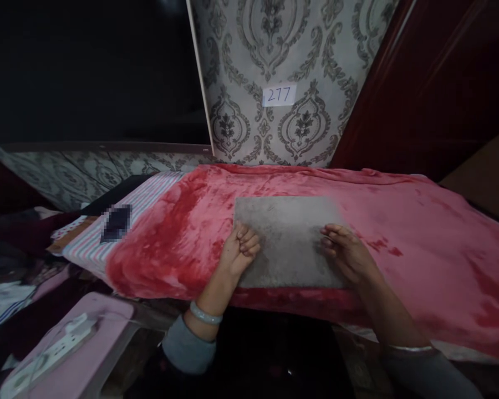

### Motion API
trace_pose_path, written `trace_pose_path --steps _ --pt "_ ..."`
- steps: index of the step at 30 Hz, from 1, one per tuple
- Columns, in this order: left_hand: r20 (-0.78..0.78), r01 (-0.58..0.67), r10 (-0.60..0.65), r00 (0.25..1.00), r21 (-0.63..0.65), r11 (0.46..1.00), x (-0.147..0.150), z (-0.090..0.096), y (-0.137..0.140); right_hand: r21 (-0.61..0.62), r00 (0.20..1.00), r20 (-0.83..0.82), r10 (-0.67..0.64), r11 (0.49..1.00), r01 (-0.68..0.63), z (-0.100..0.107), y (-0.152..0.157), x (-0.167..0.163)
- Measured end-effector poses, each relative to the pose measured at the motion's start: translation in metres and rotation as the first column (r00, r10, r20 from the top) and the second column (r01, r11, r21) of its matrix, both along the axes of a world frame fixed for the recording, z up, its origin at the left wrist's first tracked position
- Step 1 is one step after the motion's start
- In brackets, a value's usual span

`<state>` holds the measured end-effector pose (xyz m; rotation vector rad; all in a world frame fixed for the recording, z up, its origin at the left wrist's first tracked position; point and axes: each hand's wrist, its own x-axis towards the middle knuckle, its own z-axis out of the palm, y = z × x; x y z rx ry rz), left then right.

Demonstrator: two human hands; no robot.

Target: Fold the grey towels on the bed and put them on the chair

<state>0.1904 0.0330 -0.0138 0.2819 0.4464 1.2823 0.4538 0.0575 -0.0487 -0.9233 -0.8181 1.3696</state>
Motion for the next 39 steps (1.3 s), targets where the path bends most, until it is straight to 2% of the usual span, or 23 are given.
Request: trace_pose_path --steps 2,4,7,10,13,14,15,16,18,20,22,23,24,25,27,32,36,39 --pt "-0.021 -0.012 0.013 1.000 0.049 0.999 -0.004 0.005 0.004 -0.042 0.994 -0.045 0.095 0.994 -0.097 0.004 0.008 -0.006" --pt "-0.031 -0.022 0.026 0.999 0.114 0.993 -0.008 0.010 0.008 -0.025 0.983 -0.080 0.166 0.985 -0.169 0.009 0.014 -0.013" --pt "-0.027 -0.030 0.037 0.999 0.229 0.973 -0.013 0.014 0.014 0.016 0.976 -0.071 0.205 0.979 -0.204 0.012 0.026 -0.020" --pt "-0.088 0.001 0.028 0.996 0.313 0.950 -0.016 0.012 0.020 0.049 0.977 0.050 0.205 0.977 -0.208 0.008 0.043 -0.020" --pt "-0.312 0.070 0.071 0.947 0.419 0.905 -0.018 0.007 0.035 0.070 0.938 0.277 0.208 0.969 -0.236 0.002 0.066 -0.020" --pt "-0.466 0.116 0.126 0.875 0.457 0.882 -0.018 0.005 0.043 0.074 0.906 0.382 0.185 0.971 -0.229 0.001 0.074 -0.021" --pt "-0.629 0.175 0.201 0.751 0.482 0.858 -0.017 0.004 0.051 0.087 0.853 0.504 0.139 0.974 -0.209 0.001 0.082 -0.024" --pt "-0.753 0.232 0.273 0.598 0.489 0.841 -0.016 0.002 0.059 0.115 0.769 0.635 0.069 0.976 -0.183 0.001 0.089 -0.027" --pt "-0.876 0.330 0.418 0.239 0.478 0.814 -0.013 -0.003 0.074 0.215 0.505 0.856 -0.109 0.964 -0.157 0.001 0.100 -0.038" --pt "-0.823 0.433 0.554 -0.125 0.457 0.777 -0.009 -0.010 0.084 0.289 0.189 0.949 -0.251 0.935 -0.207 -0.002 0.104 -0.049" --pt "-0.639 0.540 0.625 -0.448 0.364 0.759 -0.005 -0.021 0.090 0.271 -0.066 0.951 -0.301 0.920 -0.283 -0.007 0.102 -0.059" --pt "-0.545 0.571 0.624 -0.560 0.292 0.767 -0.004 -0.026 0.092 0.241 -0.160 0.940 -0.301 0.919 -0.311 -0.011 0.101 -0.062" --pt "-0.494 0.581 0.608 -0.622 0.229 0.781 -0.004 -0.031 0.093 0.209 -0.230 0.928 -0.294 0.920 -0.331 -0.015 0.099 -0.065" --pt "-0.470 0.579 0.587 -0.659 0.180 0.795 -0.004 -0.035 0.093 0.184 -0.276 0.918 -0.286 0.921 -0.342 -0.019 0.097 -0.066" --pt "-0.456 0.565 0.558 -0.693 0.136 0.814 -0.004 -0.041 0.094 0.161 -0.313 0.908 -0.277 0.923 -0.349 -0.025 0.096 -0.066" --pt "-0.482 0.528 0.535 -0.694 0.164 0.833 -0.005 -0.040 0.094 0.155 -0.269 0.930 -0.251 0.931 -0.332 -0.025 0.101 -0.053" --pt "-0.535 0.444 0.482 -0.694 0.209 0.871 -0.007 -0.039 0.094 0.127 -0.278 0.941 -0.192 0.964 -0.234 -0.024 0.102 -0.033" --pt "-0.544 0.415 0.476 -0.691 0.241 0.877 -0.007 -0.041 0.093 0.109 -0.280 0.947 -0.155 0.979 -0.172 -0.027 0.099 -0.015"
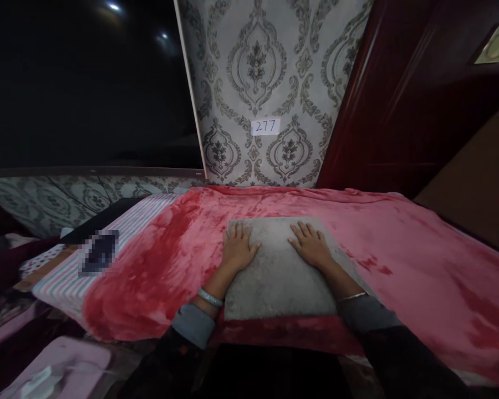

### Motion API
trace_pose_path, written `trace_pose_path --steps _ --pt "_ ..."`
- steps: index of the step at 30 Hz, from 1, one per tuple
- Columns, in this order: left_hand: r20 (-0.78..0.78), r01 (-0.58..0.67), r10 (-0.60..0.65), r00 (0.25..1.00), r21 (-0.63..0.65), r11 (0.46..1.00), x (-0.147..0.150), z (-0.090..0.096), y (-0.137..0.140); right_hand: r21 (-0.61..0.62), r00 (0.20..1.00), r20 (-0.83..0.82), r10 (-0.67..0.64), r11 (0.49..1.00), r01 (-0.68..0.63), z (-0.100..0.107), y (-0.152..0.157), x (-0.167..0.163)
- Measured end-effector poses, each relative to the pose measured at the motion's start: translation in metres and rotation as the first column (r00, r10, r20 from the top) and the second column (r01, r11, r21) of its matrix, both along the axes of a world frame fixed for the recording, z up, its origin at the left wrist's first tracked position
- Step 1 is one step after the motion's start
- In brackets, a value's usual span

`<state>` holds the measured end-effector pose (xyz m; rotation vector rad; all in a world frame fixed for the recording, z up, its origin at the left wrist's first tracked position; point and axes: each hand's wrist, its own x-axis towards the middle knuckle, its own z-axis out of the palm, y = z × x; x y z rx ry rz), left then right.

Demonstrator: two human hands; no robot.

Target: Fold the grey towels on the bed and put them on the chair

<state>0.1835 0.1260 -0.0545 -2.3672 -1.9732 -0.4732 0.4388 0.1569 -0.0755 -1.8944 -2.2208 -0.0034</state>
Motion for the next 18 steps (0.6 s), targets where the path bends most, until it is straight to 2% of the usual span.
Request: trace_pose_path --steps 6,11,18 --pt "-0.012 0.069 -0.069 0.998 0.014 0.997 -0.001 -0.001 -0.001 -0.026 0.997 0.021 -0.075 0.997 0.076 -0.009 -0.009 0.032" --pt "-0.021 0.125 -0.126 0.992 -0.043 0.991 -0.003 -0.001 0.002 -0.054 0.988 0.039 -0.149 0.987 0.151 -0.015 -0.023 0.054" --pt "-0.016 0.170 -0.173 0.985 -0.104 0.980 -0.011 -0.001 0.001 -0.095 0.985 -0.060 -0.162 0.983 0.155 -0.027 -0.043 0.083"
